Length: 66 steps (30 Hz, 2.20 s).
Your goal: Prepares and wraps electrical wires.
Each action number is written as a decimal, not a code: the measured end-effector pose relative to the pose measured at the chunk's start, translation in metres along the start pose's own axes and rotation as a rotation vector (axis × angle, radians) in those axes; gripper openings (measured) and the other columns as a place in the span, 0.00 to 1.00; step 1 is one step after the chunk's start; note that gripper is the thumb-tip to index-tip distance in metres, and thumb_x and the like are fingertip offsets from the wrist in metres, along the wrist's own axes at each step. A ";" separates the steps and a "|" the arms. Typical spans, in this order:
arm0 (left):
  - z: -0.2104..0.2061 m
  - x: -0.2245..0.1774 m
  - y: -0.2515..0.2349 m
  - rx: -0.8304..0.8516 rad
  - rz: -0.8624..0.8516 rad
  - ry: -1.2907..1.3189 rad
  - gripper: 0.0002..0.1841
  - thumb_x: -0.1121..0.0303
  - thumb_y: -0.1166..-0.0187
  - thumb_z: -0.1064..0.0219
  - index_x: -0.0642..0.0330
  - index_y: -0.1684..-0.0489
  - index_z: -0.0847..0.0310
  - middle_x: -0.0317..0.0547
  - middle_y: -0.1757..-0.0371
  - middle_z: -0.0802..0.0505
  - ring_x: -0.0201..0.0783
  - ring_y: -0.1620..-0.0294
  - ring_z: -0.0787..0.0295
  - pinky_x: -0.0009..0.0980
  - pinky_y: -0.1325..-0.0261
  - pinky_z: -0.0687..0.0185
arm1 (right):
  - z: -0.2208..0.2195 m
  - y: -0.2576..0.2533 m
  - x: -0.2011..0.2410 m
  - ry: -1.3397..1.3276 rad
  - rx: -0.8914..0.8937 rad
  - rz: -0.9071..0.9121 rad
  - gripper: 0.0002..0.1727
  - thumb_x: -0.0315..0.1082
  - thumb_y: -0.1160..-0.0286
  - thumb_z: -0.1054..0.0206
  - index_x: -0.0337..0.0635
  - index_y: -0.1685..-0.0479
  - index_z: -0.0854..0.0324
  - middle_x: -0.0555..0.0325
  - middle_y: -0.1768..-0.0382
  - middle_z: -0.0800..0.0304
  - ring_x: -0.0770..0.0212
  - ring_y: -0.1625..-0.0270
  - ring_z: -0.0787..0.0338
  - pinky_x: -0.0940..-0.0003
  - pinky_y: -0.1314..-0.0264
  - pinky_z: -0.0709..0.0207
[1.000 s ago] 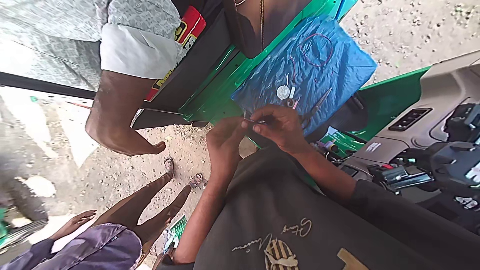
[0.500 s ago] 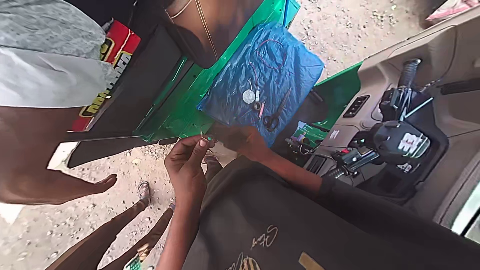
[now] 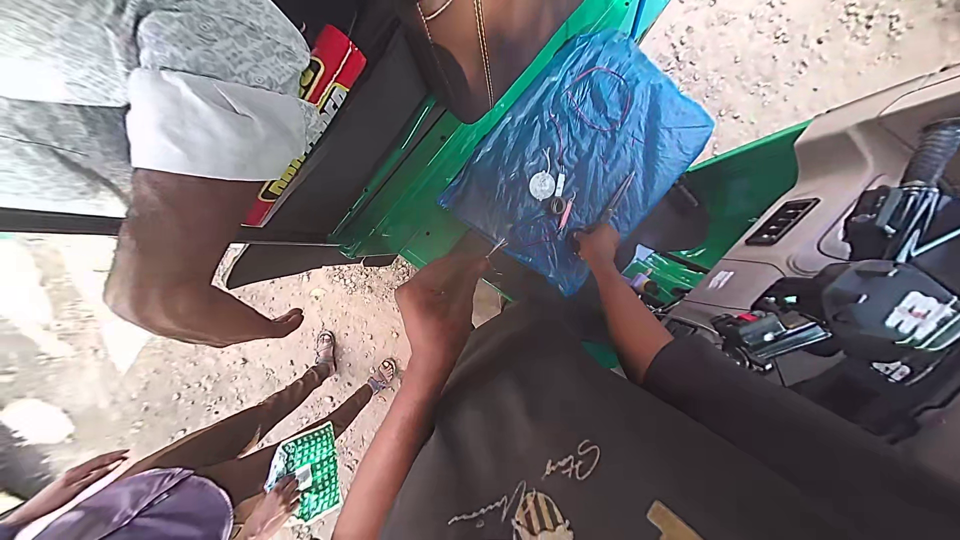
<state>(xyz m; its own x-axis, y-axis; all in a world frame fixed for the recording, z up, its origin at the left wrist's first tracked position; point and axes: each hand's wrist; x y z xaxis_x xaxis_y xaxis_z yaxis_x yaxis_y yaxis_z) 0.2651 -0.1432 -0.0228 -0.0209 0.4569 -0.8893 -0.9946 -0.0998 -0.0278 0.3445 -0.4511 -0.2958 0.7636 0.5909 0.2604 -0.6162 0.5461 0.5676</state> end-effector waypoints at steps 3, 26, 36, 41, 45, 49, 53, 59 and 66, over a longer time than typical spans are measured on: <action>0.001 0.000 -0.002 0.009 0.063 0.104 0.08 0.72 0.21 0.27 0.58 0.49 0.07 0.37 0.63 0.04 0.29 0.74 0.12 0.27 0.71 0.13 | 0.004 -0.003 -0.001 -0.132 -0.021 -0.107 0.34 0.48 0.49 0.14 0.30 0.47 0.16 0.31 0.45 0.13 0.33 0.40 0.12 0.29 0.40 0.21; 0.015 -0.008 -0.032 0.083 0.385 0.732 0.11 0.67 0.10 0.41 0.60 0.45 0.15 0.49 0.57 0.07 0.33 0.72 0.14 0.29 0.68 0.14 | 0.155 0.159 0.051 -0.529 -0.184 1.172 0.36 0.59 0.53 0.13 0.38 0.54 0.17 0.57 0.59 0.14 0.67 0.57 0.14 0.69 0.56 0.16; 0.022 -0.019 -0.023 -0.079 0.278 0.660 0.10 0.69 0.13 0.37 0.63 0.46 0.14 0.53 0.56 0.06 0.35 0.72 0.12 0.28 0.72 0.14 | 0.158 0.182 0.077 -0.162 -0.374 1.508 0.41 0.66 0.51 0.16 0.37 0.50 0.16 0.43 0.50 0.12 0.47 0.41 0.13 0.49 0.35 0.21; 0.023 -0.021 -0.018 -0.078 0.265 0.695 0.10 0.70 0.12 0.38 0.64 0.46 0.14 0.52 0.60 0.07 0.36 0.73 0.13 0.29 0.71 0.13 | 0.154 0.183 0.080 -0.121 -0.387 1.514 0.39 0.64 0.49 0.17 0.37 0.52 0.16 0.43 0.50 0.12 0.46 0.42 0.12 0.50 0.36 0.21; 0.022 -0.021 -0.015 -0.038 0.226 0.722 0.11 0.72 0.13 0.39 0.65 0.44 0.13 0.51 0.62 0.07 0.36 0.71 0.12 0.30 0.67 0.12 | 0.153 0.183 0.082 -0.104 -0.392 1.524 0.37 0.62 0.46 0.18 0.37 0.51 0.15 0.43 0.50 0.10 0.46 0.43 0.12 0.51 0.38 0.21; 0.021 -0.021 -0.012 -0.021 0.207 0.731 0.12 0.74 0.13 0.39 0.65 0.42 0.12 0.52 0.58 0.06 0.36 0.69 0.10 0.31 0.66 0.11 | 0.155 0.183 0.083 -0.091 -0.415 1.536 0.35 0.61 0.43 0.18 0.37 0.52 0.15 0.44 0.51 0.10 0.47 0.45 0.11 0.52 0.38 0.20; 0.020 -0.020 -0.010 -0.016 0.206 0.749 0.13 0.75 0.14 0.39 0.65 0.40 0.12 0.54 0.56 0.05 0.36 0.68 0.09 0.31 0.65 0.11 | 0.152 0.183 0.083 -0.127 -0.466 1.553 0.32 0.57 0.42 0.17 0.37 0.54 0.15 0.44 0.53 0.10 0.47 0.46 0.11 0.53 0.40 0.19; 0.018 -0.020 -0.007 0.003 0.218 0.763 0.13 0.75 0.13 0.41 0.66 0.39 0.12 0.55 0.54 0.04 0.36 0.67 0.08 0.31 0.64 0.11 | 0.151 0.183 0.081 -0.126 -0.487 1.563 0.26 0.50 0.37 0.17 0.37 0.54 0.15 0.45 0.54 0.10 0.47 0.46 0.11 0.53 0.40 0.19; 0.017 -0.021 -0.008 -0.001 0.225 0.767 0.13 0.75 0.13 0.42 0.67 0.42 0.12 0.56 0.54 0.04 0.37 0.67 0.08 0.31 0.63 0.10 | 0.146 0.182 0.083 -0.156 -0.515 1.568 0.20 0.42 0.38 0.17 0.36 0.57 0.14 0.45 0.54 0.09 0.48 0.47 0.10 0.55 0.41 0.18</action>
<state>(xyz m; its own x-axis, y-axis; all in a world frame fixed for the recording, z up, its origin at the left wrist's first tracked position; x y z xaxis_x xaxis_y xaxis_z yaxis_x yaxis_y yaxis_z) 0.2714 -0.1369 0.0043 -0.1453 -0.3100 -0.9396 -0.9747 -0.1180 0.1897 0.3236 -0.3896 -0.0572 -0.6304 0.6763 0.3812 -0.7258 -0.3391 -0.5985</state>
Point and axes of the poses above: each hand's wrist, its own y-axis away from the middle knuckle, its own z-axis out of the back of the hand, x = y × z
